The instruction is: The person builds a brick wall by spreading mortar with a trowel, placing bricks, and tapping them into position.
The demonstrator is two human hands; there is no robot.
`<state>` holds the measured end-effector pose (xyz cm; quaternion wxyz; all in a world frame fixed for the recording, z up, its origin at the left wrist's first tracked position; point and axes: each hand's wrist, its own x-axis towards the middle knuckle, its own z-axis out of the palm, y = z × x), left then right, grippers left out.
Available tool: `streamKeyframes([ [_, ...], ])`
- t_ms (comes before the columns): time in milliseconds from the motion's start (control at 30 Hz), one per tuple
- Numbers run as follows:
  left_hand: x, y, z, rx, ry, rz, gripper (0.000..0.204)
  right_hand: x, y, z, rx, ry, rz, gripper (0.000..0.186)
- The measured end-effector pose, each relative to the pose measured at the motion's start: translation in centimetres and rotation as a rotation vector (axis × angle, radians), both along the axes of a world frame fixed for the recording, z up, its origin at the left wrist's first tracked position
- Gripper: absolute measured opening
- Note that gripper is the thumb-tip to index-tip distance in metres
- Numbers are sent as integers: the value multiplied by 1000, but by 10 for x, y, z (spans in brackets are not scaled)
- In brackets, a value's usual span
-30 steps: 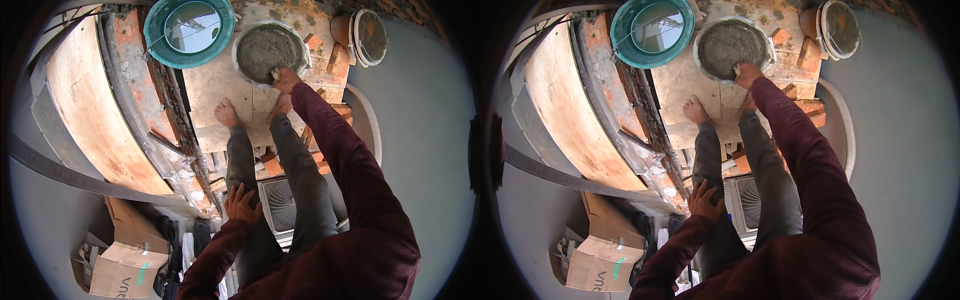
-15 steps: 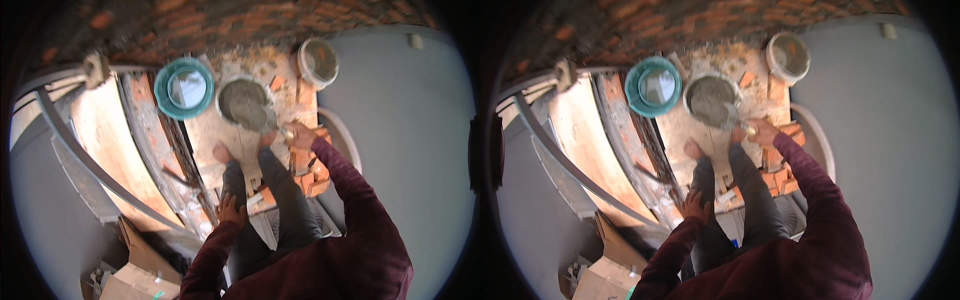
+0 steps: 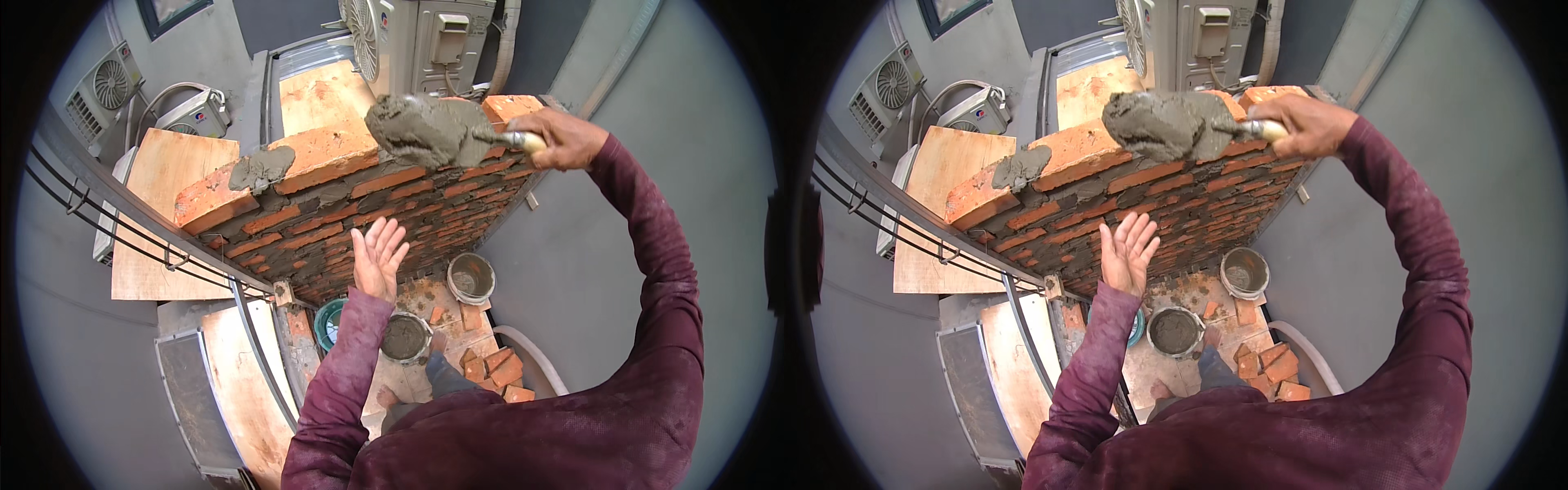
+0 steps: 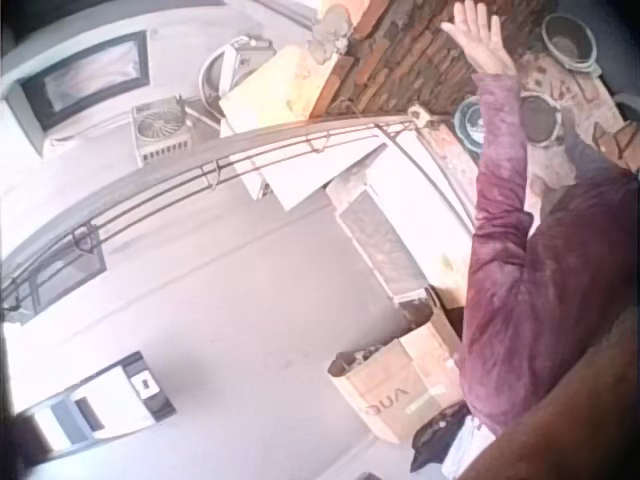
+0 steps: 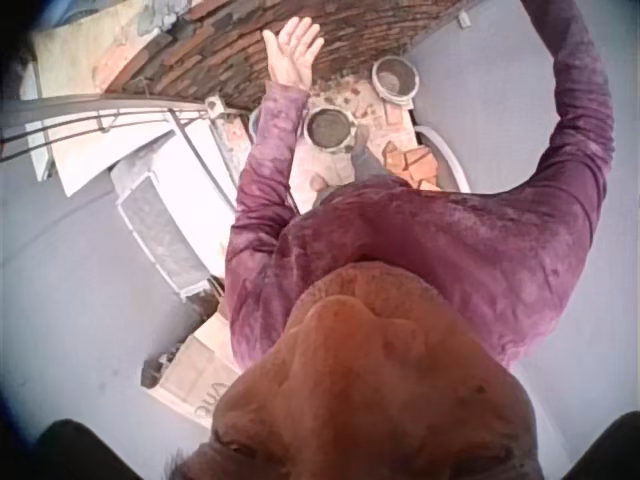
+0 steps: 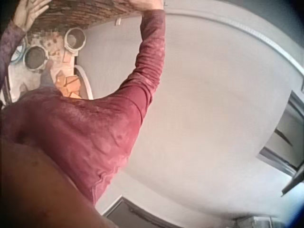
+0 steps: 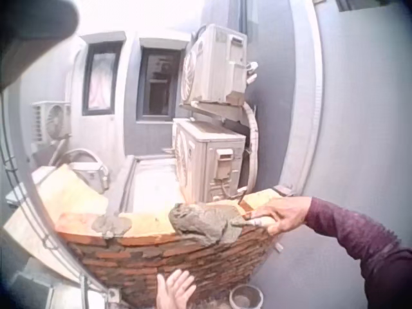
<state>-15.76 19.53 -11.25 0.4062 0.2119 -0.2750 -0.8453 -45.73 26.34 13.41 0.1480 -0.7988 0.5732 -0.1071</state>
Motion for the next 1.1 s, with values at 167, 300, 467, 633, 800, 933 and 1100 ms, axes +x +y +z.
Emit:
streamKeyframes([
  [167, -47, -38, 51, 261, 321, 109, 94, 7, -66, 19, -332, 570, -108, 10],
  [300, -55, -30, 47, 268, 284, 140, 94, 26, -86, -64, -549, 599, -111, 23],
  [467, -24, -12, 103, -426, -265, -253, 74, -3, -59, -54, -225, 293, -256, 28],
  [633, -2, -175, 177, -1179, -922, 122, 86, 15, -14, -20, 549, -1053, -621, 30],
  [800, -63, -315, 126, -831, -1114, -719, 120, 86, -34, -65, 653, -1226, -635, 26],
  [933, -114, -333, 114, -691, -950, -1045, 133, 121, -55, -53, 579, -1045, -807, 27],
  [1100, -139, -355, 93, -547, -772, -1270, 137, 145, -76, -48, 591, -890, -873, 27],
])
